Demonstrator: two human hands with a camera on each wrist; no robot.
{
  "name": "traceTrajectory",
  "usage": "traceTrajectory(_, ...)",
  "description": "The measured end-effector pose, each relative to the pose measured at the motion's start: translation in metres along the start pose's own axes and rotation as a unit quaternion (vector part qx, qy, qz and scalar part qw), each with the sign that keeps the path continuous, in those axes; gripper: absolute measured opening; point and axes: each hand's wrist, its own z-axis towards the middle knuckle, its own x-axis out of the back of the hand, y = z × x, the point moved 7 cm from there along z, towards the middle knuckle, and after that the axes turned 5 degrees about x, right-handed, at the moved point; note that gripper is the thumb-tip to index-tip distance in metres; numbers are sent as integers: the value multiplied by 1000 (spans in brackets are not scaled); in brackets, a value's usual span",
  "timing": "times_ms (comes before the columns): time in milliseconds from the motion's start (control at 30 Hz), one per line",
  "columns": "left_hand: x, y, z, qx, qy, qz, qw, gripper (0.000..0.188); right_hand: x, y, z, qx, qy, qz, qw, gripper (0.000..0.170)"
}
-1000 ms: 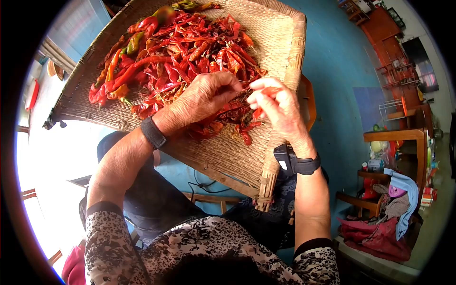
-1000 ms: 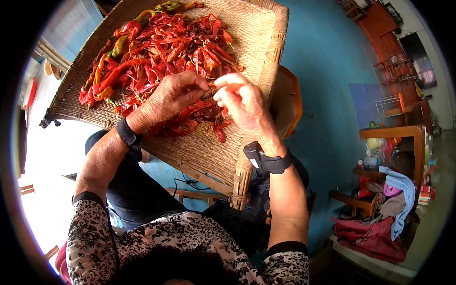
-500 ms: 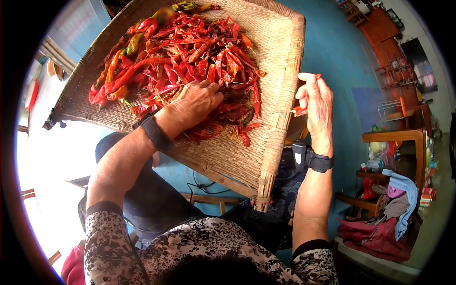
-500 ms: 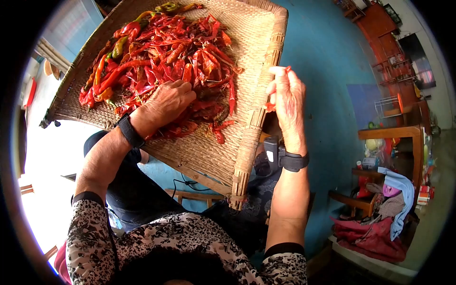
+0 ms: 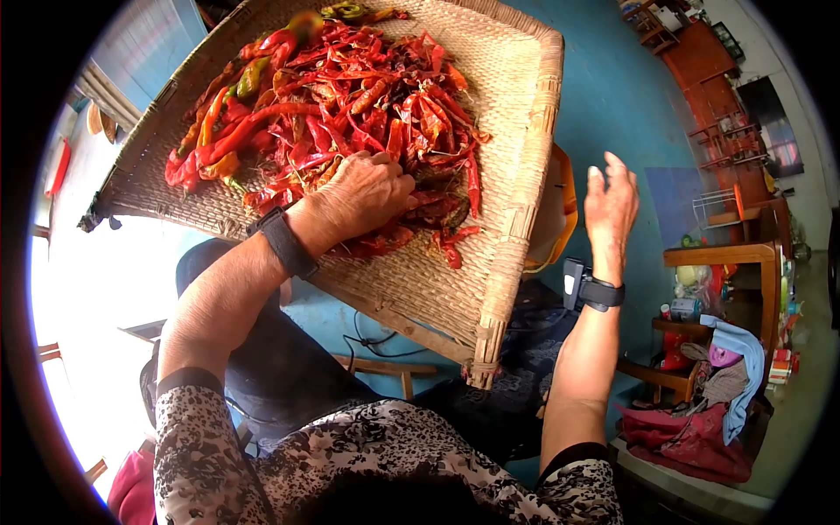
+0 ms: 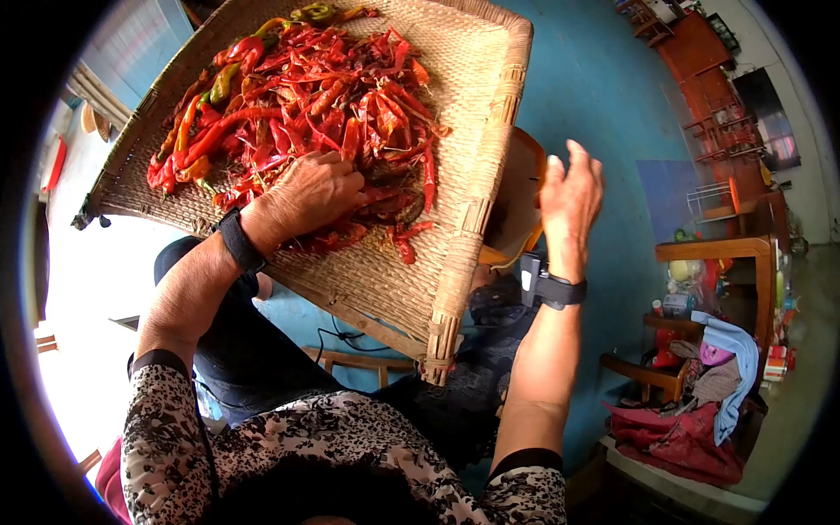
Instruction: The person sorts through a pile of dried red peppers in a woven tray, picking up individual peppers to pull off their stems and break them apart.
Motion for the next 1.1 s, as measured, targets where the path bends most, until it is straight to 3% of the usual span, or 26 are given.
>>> traceTrajectory(33,-1,1,1,0,1,1,1000,18,-6,-14,3,-18,-34,106,994,24)
traceTrajectory(100,-1,5,0,-22,28,-22,999,35,-12,-64,6,93,-83,236,964,25)
traceTrajectory(167,-2,5,-1,-19,11,-26,999,35,-30,-107,-5,102,-237,329,908,27)
traceTrajectory(233,-3,7,-2,-32,-1,-10,999,34,-42,-133,-16,148,-388,226,881,26)
traceTrajectory(300,-5,7,-5,-30,-9,-9,999,32,-55,-137,-29,203,-386,205,876,21)
traceTrajectory(367,-7,6,-6,-25,-14,-8,1000,30,-41,-141,-31,276,-208,187,920,12)
traceTrajectory(433,-7,5,-8,-36,0,-5,999,27,-43,-144,-27,289,-182,162,926,5)
traceTrajectory(500,-8,3,-9,-33,7,-3,999,20,-64,-135,-26,245,-348,168,889,5)
traceTrajectory(533,-9,3,-9,-35,-2,7,999,16,-65,-129,-23,223,-356,177,890,6)
traceTrajectory(567,-10,3,-8,-37,-9,17,999,12,-62,-127,-21,225,-356,176,890,6)
traceTrajectory(633,-7,3,-8,-39,-2,11,999,10,-47,-119,-11,92,-344,343,870,5)
traceTrajectory(733,0,5,-5,-35,6,5,999,6,-26,-104,-6,50,-258,359,896,8)
traceTrajectory(833,-3,8,1,-31,5,11,999,11,-11,-76,0,-16,-182,378,908,12)
traceTrajectory(900,6,15,5,-54,77,-41,995,22,3,-60,3,-61,-114,389,912,12)
traceTrajectory(933,-4,15,7,-43,24,-77,996,42,8,-52,4,-55,-71,381,920,11)
traceTrajectory(1033,-8,26,10,-67,63,-87,992,59,13,-25,4,-94,-22,317,943,10)
traceTrajectory(1100,-18,30,12,-64,19,-97,993,68,14,-14,2,-120,-43,278,952,11)
